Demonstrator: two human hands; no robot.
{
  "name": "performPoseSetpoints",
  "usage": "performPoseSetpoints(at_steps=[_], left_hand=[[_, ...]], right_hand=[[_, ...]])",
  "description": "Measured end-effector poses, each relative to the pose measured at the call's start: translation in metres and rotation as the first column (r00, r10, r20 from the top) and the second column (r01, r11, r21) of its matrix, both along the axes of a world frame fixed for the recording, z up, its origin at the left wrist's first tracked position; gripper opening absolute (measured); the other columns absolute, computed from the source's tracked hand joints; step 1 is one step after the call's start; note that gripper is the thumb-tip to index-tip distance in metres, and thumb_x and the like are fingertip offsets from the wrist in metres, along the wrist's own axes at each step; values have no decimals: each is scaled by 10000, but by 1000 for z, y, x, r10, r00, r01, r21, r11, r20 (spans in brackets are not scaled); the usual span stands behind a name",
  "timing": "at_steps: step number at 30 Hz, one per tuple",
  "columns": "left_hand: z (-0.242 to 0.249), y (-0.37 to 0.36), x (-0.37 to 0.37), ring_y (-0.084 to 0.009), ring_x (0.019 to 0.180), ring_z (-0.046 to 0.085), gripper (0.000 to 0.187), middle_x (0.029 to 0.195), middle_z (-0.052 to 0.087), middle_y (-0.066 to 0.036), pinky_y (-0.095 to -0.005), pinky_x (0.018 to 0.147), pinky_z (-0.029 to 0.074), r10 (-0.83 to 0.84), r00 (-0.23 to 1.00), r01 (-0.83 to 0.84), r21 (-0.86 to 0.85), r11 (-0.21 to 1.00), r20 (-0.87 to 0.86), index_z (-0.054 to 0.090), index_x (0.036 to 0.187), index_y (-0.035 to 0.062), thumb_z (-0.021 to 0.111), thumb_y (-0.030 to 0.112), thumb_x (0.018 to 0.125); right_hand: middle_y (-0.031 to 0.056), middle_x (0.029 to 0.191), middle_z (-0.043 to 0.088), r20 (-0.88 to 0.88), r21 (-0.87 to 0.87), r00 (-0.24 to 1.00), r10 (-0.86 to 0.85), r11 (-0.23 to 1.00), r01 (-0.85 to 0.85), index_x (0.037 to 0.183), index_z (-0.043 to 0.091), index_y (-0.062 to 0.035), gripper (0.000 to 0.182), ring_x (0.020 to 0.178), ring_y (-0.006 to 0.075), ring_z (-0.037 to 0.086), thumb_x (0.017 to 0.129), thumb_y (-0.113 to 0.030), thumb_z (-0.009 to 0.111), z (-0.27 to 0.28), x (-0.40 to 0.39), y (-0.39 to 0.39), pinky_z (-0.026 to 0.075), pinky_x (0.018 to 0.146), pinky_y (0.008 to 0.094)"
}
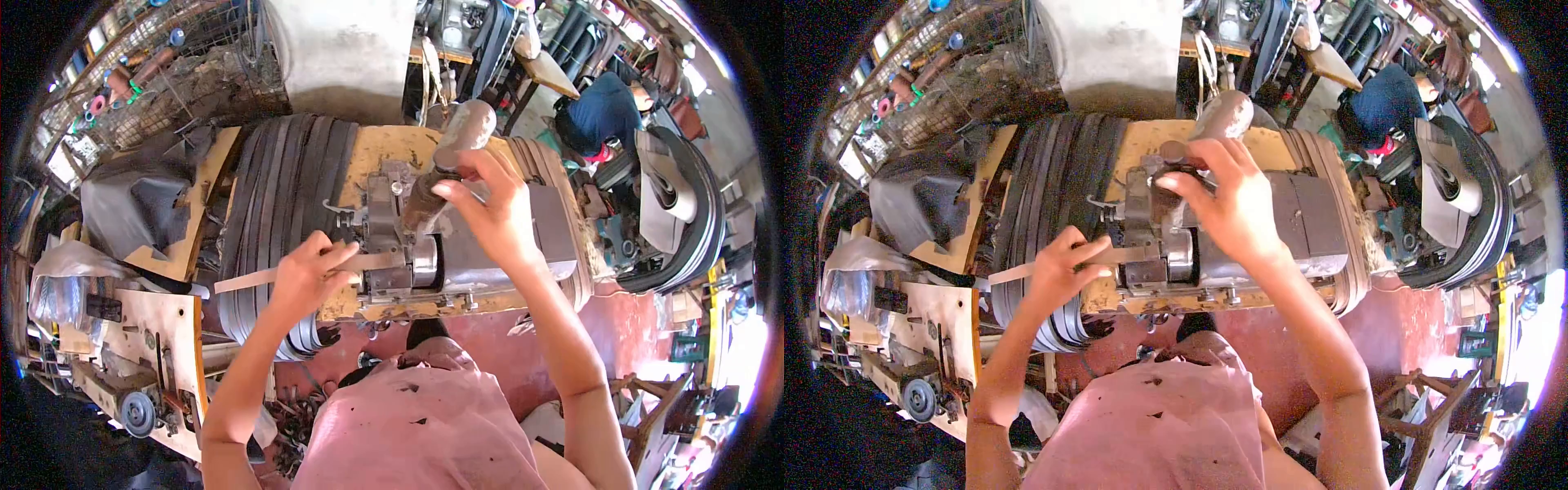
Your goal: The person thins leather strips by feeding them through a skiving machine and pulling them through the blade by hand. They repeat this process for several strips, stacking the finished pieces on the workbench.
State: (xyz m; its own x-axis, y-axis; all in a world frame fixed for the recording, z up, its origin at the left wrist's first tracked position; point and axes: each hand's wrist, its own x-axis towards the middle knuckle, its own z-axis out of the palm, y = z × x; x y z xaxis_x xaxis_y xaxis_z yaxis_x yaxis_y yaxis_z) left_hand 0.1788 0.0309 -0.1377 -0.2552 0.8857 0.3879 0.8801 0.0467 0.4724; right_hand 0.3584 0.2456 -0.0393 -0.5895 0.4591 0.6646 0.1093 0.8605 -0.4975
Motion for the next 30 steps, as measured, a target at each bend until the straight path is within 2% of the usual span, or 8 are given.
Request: performPoseSetpoints(at_steps=[8, 10, 14, 17, 22, 23, 25, 30], left_hand=[[-20, 27, 16, -200, 707, 574, 383, 817, 520, -24, -333, 590, 492, 61, 994, -62, -13, 998, -94, 730, 1034, 141, 809, 229, 670], [-21, 30, 16, -199, 700, 569, 365, 810, 511, -29, -334, 585, 490, 51, 989, -49, 16, 999, -141, 728, 1000, 132, 807, 208, 651], [-18, 33, 17, -200, 710, 568, 352, 801, 502, -31, -339, 579, 486, 51, 988, -51, 2, 999, -143, 717, 987, 128, 793, 186, 649], [-12, 33, 18, -225, 722, 588, 354, 829, 518, -50, -349, 590, 497, 57, 991, -64, -58, 996, -125, 724, 981, 139, 798, 194, 639], [-4, 40, 20, -220, 713, 558, 312, 798, 484, -46, -349, 574, 481, -3, 993, 1, -16, 1000, -121, 687, 953, 116, 770, 160, 655], [-3, 43, 21, -223, 713, 557, 313, 795, 480, -49, -349, 573, 480, -8, 992, 5, -22, 1000, -127, 681, 950, 113, 769, 154, 652], [-3, 46, 23, -222, 713, 559, 319, 793, 478, -52, -351, 571, 479, -9, 993, 5, -35, 999, -120, 680, 952, 110, 770, 149, 649], [-5, 50, 22, -223, 706, 563, 344, 792, 476, -57, -357, 570, 480, -9, 996, 5, -45, 999, -91, 683, 979, 107, 776, 138, 649]], right_hand=[[85, 838, 627, -57, 36, 998, 39, 999, -37, 906, 628, 3, 318, 747, 193, 617, 726, -157, 835, 7, -17, 7, 493, 684, 308], [94, 794, 604, -109, -6, 991, 78, 997, -79, 875, 605, -31, 358, 744, 303, 584, 710, -250, 834, 5, -21, 7, 481, 659, 392], [106, 871, 637, -33, 101, 990, 139, 986, -135, 976, 644, -3, 265, 807, 218, 616, 794, -142, 777, 7, -15, 15, 487, 726, 317], [120, 837, 626, -99, 113, 983, 152, 984, -141, 935, 639, -25, 254, 766, 317, 592, 795, -193, 768, -3, -1, 17, 484, 676, 390], [142, 805, 624, 179, -519, 984, -13, 848, 106, 903, 655, -8, 183, 759, 305, 592, 850, -175, 707, -34, 39, 27, 482, 703, 374], [120, 790, 631, -1, -222, 998, -70, 973, 68, 872, 663, -12, 149, 736, 295, 585, 855, -156, 699, -25, 44, 36, 475, 681, 367], [78, 755, 616, 171, 315, 984, -52, 949, -5, 879, 683, 16, 268, 691, 186, 560, 933, -239, 620, 33, 44, 48, 439, 660, 288], [53, 742, 603, -181, 17, 983, -27, 999, 31, 832, 642, -14, 363, 653, 120, 554, 978, -336, 557, -24, 28, 50, 428, 560, 249]])
